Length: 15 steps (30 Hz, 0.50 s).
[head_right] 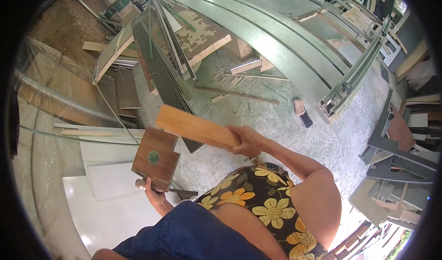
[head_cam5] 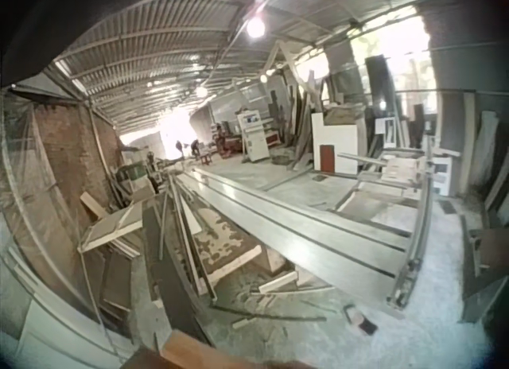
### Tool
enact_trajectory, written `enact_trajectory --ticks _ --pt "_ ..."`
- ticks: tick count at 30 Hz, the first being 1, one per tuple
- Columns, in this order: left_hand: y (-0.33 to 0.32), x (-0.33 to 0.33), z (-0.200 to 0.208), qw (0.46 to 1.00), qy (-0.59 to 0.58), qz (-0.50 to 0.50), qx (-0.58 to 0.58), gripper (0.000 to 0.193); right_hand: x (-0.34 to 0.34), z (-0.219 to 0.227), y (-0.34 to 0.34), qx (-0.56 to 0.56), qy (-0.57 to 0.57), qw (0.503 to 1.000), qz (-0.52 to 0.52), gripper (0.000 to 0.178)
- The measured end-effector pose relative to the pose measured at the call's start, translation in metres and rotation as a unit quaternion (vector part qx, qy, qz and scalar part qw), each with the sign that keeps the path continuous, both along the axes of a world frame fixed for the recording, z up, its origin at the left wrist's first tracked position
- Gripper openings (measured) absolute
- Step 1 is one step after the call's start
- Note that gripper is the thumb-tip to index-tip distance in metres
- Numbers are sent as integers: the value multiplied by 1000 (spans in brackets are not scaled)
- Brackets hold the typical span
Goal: The recorder uses a mallet and a metal tool to join wooden pieces on a sliding table saw within a manufacturing workshop.
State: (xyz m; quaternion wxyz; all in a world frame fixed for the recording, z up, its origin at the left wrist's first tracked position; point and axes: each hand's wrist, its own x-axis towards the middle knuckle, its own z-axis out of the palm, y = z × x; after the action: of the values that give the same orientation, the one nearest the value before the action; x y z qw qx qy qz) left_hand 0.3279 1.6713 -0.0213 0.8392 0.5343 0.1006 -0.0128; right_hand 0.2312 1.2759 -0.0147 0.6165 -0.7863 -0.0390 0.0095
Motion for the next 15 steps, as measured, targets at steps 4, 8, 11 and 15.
enact_trajectory --ticks 4,8,11,15 --pt "-5 18 12 999 8 -38 12 53 -25 4 14 -41 0 994 -98 59" --pt "19 44 -8 995 9 -102 4 56 -38 16 38 -27 38 988 -145 58" --pt "25 52 -10 996 27 -89 16 51 -43 18 55 -16 50 984 -171 57" --pt "32 57 -5 993 36 -108 19 48 -47 16 73 1 47 981 -191 58"
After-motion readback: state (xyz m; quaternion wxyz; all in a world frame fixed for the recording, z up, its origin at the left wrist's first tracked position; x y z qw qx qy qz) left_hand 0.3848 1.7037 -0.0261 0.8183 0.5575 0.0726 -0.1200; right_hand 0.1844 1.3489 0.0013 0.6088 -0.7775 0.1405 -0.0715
